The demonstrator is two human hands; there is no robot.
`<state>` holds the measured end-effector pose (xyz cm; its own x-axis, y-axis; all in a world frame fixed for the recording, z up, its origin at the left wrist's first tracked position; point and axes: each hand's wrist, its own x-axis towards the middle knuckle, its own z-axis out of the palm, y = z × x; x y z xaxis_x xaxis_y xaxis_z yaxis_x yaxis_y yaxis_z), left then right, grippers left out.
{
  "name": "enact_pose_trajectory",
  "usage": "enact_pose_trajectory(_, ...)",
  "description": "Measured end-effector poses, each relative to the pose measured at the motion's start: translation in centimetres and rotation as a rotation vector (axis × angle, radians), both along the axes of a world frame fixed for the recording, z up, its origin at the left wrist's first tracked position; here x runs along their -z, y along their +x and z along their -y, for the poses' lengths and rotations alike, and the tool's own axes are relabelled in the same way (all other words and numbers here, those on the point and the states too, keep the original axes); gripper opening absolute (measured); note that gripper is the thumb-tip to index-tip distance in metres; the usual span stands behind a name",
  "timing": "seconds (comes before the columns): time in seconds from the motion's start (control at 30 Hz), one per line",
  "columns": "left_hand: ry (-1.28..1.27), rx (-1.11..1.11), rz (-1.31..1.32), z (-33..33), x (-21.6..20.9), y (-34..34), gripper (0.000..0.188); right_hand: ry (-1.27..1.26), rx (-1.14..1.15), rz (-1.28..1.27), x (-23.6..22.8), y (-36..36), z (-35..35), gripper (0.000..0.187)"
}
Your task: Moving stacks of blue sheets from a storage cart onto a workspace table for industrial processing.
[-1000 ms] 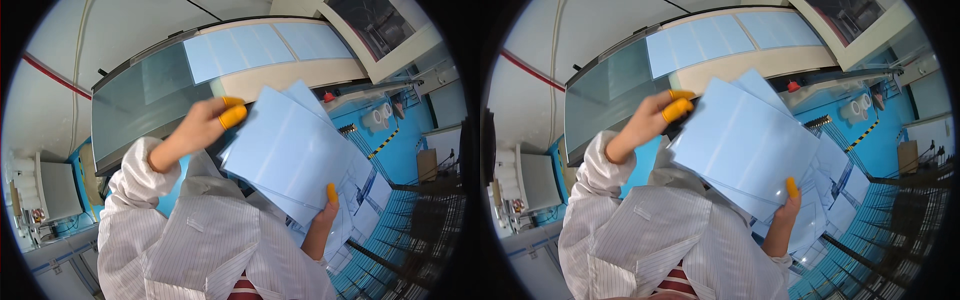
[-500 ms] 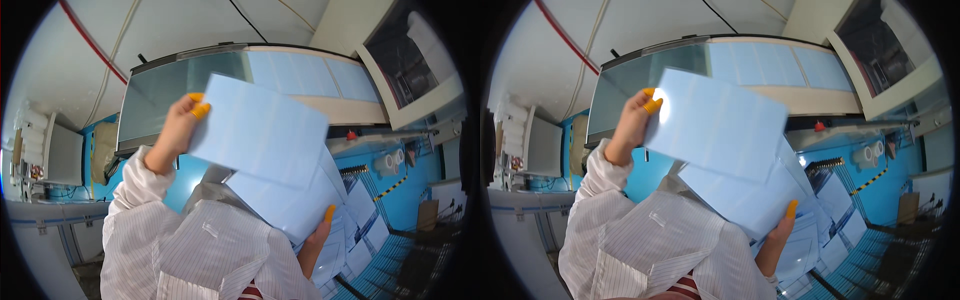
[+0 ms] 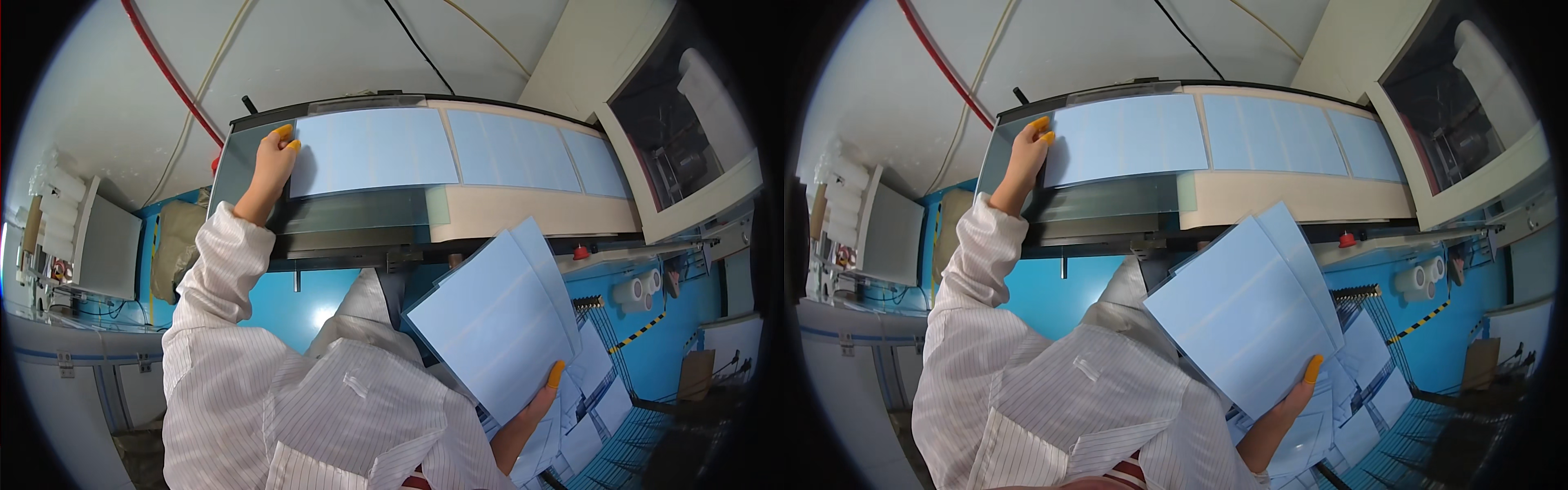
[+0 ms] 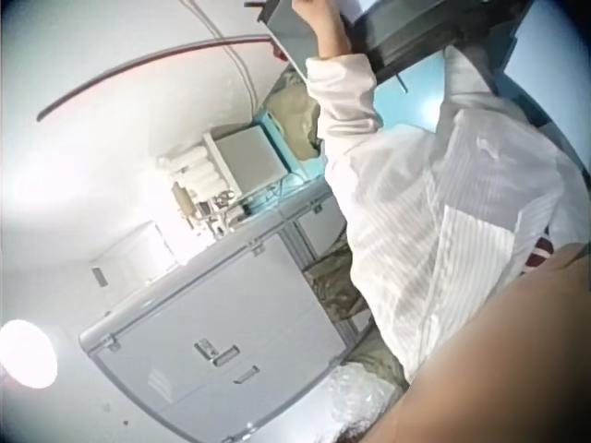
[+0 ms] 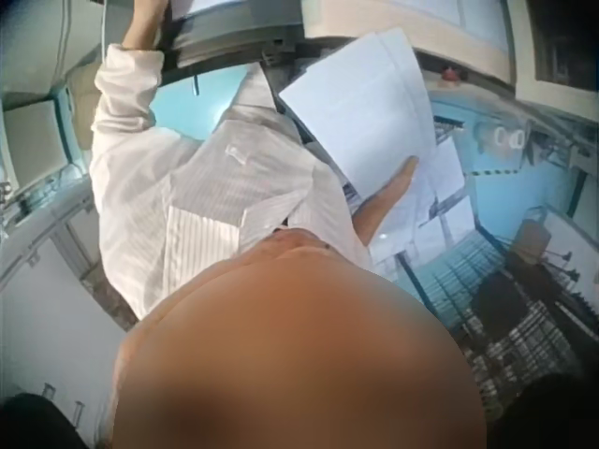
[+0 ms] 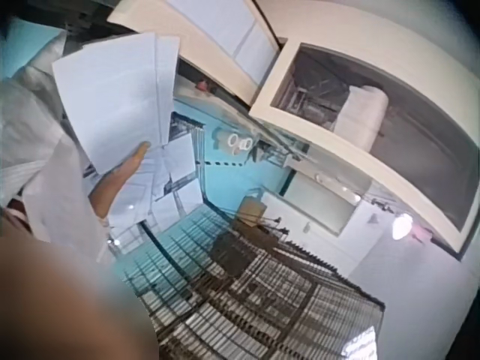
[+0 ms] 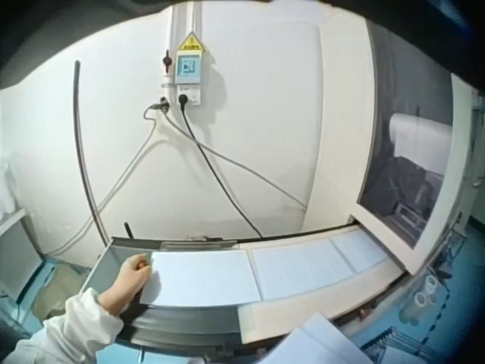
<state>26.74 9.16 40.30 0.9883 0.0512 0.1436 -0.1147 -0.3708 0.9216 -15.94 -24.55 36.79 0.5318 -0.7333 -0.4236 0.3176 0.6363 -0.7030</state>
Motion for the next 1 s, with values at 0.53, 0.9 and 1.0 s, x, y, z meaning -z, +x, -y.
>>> enact_pose_trajectory(0.53, 0.761, 0.529, 0.504, 2.2, -1.2, -4.0, 0.068, -0.052, 0.004, -0.071, 0.6, 1.1, -0.1, 0.043)
enact_pose_trajectory(0.9, 0.765, 0.568, 0.513, 5.4, -1.3, -3.8, 0.071, -0.007, -0.055, -0.055, 0.4, 1.4, -1.3, 0.037)
enact_pose_trajectory(1.0, 0.771, 0.572, 0.487, 5.8, -1.2, -3.7, 0.069, -0.038, -0.09, -0.046, 0.2, 1.9, -1.6, 0.04)
